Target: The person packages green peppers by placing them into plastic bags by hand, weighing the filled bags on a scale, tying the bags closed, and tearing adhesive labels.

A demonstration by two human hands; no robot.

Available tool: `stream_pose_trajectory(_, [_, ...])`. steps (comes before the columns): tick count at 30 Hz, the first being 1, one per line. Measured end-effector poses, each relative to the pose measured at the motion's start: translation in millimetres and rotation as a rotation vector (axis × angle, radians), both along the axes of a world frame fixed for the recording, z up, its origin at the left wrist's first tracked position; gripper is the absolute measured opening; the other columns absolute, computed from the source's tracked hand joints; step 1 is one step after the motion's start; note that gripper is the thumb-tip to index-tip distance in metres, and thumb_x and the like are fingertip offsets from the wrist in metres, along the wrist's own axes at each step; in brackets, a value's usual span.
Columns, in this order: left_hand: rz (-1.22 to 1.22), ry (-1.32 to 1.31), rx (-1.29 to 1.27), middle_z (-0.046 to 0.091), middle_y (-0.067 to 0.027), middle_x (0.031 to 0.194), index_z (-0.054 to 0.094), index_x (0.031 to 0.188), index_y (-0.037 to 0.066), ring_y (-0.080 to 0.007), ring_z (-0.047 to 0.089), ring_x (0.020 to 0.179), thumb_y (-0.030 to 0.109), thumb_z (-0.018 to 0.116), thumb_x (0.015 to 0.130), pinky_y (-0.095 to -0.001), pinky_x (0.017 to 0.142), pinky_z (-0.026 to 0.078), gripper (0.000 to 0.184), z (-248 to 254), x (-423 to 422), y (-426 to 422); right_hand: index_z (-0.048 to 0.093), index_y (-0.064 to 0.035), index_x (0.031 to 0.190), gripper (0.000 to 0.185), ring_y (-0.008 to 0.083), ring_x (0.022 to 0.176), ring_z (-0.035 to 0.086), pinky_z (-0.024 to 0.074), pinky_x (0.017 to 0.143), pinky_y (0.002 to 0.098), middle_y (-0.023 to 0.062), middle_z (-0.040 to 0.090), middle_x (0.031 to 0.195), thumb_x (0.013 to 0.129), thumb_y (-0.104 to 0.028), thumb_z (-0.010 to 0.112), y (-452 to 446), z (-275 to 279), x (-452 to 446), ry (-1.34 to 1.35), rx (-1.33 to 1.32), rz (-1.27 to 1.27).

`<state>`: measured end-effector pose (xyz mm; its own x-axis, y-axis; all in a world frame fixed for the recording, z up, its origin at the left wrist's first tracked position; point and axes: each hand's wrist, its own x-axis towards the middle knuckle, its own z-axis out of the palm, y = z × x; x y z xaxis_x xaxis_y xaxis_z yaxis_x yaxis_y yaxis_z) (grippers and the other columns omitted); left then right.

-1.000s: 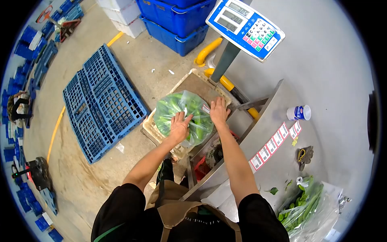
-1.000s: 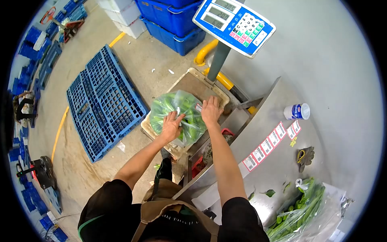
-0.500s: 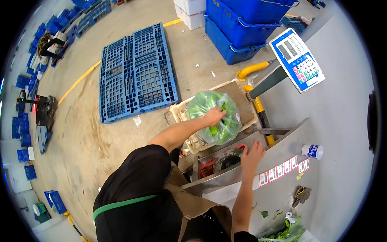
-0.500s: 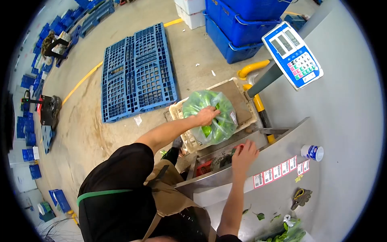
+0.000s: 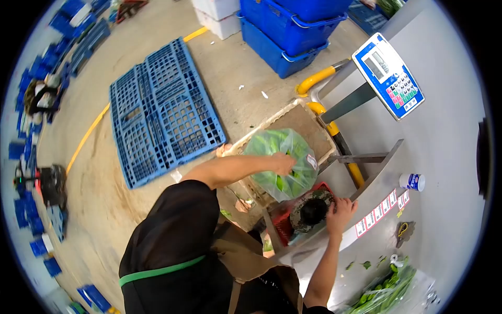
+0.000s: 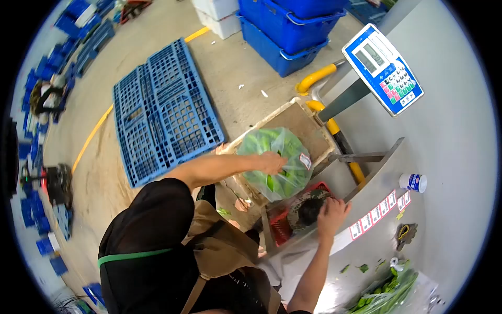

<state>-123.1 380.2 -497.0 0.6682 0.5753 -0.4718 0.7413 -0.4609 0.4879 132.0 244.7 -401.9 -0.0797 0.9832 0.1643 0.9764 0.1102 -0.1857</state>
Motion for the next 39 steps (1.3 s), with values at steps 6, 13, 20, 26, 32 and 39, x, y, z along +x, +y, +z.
stream_pose_trajectory(6, [0.214,-0.43,-0.223,0.052,-0.0168,0.071,0.048,0.089,0.004,-0.032,0.053,0.065,0.015,0.054,0.083,-0.0436,0.059,0.04,0.013,20,-144,16,0.064,-0.0011,0.082,0.012,0.0298,0.099,0.056,0.0245,0.105,0.0492,0.0134,0.062,0.086,0.073,-0.004,0.056,5,-7,-4,0.028,0.008,-0.14])
stream_pose_trajectory(13, [0.52,-0.395,-0.249,0.045,-0.0025,0.06,0.049,0.074,0.002,-0.0115,0.041,0.056,0.004,0.055,0.08,-0.0289,0.05,0.037,0.008,18,-353,89,0.064,-0.0043,0.081,0.015,0.0266,0.093,0.056,0.0238,0.105,0.0463,0.0093,0.059,0.078,0.067,-0.006,0.058,14,-13,-2,-0.083,-0.067,-0.22])
stream_pose_trajectory(20, [0.595,-0.112,-0.207,0.038,-0.013,0.059,0.04,0.07,0.001,-0.0275,0.032,0.051,0.006,0.05,0.084,-0.0389,0.052,0.033,0.018,-192,-574,107,0.062,-0.0061,0.077,0.01,0.0246,0.091,0.057,0.026,0.104,0.0472,0.0065,0.059,0.077,0.067,-0.003,0.059,22,-8,-10,-0.137,-0.142,-0.234])
stream_pose_trajectory(26, [0.495,0.525,0.021,0.059,-0.0232,0.107,0.056,0.112,-0.003,-0.0382,0.058,0.091,0.019,0.04,0.094,-0.0441,0.073,0.047,0.032,-304,-727,143,0.062,-0.0086,0.078,0.01,0.0234,0.093,0.056,0.0245,0.104,0.0465,0.0056,0.059,0.079,0.07,-0.005,0.059,26,-9,-14,-0.194,-0.211,-0.274])
stream_pose_trajectory(32, [0.473,0.363,0.248,0.062,-0.017,0.079,0.06,0.09,0.002,-0.0334,0.059,0.065,0.013,0.042,0.089,-0.0425,0.054,0.048,0.022,-299,-690,116,0.064,-0.0083,0.081,0.014,0.0235,0.095,0.057,0.0246,0.104,0.0458,0.0057,0.059,0.08,0.068,-0.005,0.059,24,-13,-8,-0.204,-0.213,-0.26])
stream_pose_trajectory(39, [0.22,0.373,-0.077,0.058,-0.0037,0.071,0.061,0.093,0.008,-0.0154,0.055,0.063,0.017,0.055,0.085,-0.0309,0.054,0.045,0.013,-368,-563,-4,0.062,-0.0036,0.086,0.017,0.0297,0.097,0.053,0.0249,0.102,0.0516,0.0114,0.056,0.085,0.07,-0.008,0.06,-2,-21,17,-0.105,-0.141,-0.23])
